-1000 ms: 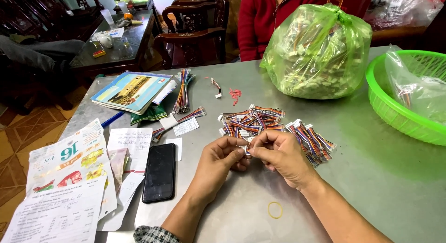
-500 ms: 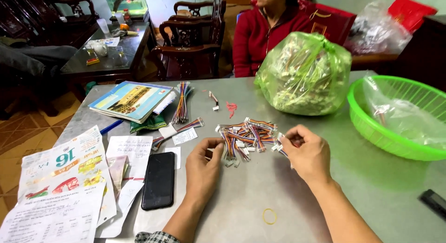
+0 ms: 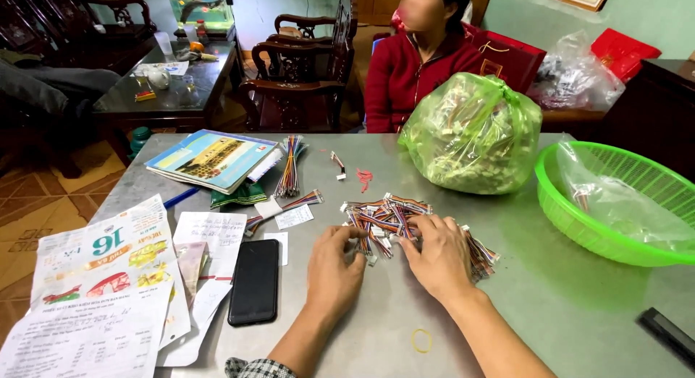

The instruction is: Sorting and organizing small ribbon cables on a table, possibly as part of an assembly process.

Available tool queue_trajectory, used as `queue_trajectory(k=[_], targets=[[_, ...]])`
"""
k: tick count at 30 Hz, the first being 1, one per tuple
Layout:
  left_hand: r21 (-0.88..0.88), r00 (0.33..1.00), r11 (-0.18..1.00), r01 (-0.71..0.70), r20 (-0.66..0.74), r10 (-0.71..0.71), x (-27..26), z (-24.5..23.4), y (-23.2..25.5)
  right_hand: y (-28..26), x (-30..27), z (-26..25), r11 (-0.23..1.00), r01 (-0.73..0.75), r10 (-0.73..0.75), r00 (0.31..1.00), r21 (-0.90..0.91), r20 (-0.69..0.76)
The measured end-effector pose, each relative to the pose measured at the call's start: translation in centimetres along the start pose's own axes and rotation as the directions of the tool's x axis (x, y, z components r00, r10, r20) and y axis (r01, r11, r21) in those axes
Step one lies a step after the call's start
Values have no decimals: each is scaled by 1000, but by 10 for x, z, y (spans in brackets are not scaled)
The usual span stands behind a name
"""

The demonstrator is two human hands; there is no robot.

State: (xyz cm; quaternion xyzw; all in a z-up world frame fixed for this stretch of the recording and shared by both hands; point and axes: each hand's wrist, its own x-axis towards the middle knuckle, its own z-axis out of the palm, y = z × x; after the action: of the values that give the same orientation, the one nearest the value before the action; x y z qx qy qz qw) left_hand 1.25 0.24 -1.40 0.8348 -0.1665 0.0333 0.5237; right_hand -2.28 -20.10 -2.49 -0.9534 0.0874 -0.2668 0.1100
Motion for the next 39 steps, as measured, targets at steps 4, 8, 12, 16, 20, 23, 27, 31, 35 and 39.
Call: queue_trajectory(k=[4, 8, 12, 16, 20, 23, 27, 31, 35, 39], targets=[[63, 998, 996, -68, 10, 67, 0, 4, -3, 0, 0, -4, 992, -34, 28, 999, 122, 46], [47, 998, 997, -55, 18, 54, 1, 3, -2, -4, 1, -13, 975, -122, 117, 992, 184, 38], [18, 999, 999, -45, 22, 44, 0, 2, 0, -6, -3, -24, 903, -221, 247, 969, 368, -23], [-40, 1000, 999, -4, 10, 4, -3, -4, 15, -24, -8, -30, 696, -270, 311, 948, 665, 60], [-205, 995, 978, 48, 97, -29, -8, -8, 27, -30, -11, -21, 366, -318, 270, 936, 875, 227], [-288, 988, 954, 87, 148, -46, -10, -7, 31, -30, -15, -20, 277, -343, 222, 932, 898, 288], [-338, 984, 938, 77, 177, -17, -9, -4, 21, -34, -15, -21, 243, -395, 179, 916, 886, 359], [-381, 978, 923, 57, 205, 25, -7, -5, 18, -35, -16, -22, 228, -385, 137, 922, 894, 362], [-469, 976, 874, 124, 215, -23, -6, -5, 18, -36, -15, -26, 206, -377, 140, 925, 903, 354], [-514, 980, 846, 142, 195, -46, -5, -3, 16, -35, -16, -23, 174, -410, 199, 905, 895, 376]])
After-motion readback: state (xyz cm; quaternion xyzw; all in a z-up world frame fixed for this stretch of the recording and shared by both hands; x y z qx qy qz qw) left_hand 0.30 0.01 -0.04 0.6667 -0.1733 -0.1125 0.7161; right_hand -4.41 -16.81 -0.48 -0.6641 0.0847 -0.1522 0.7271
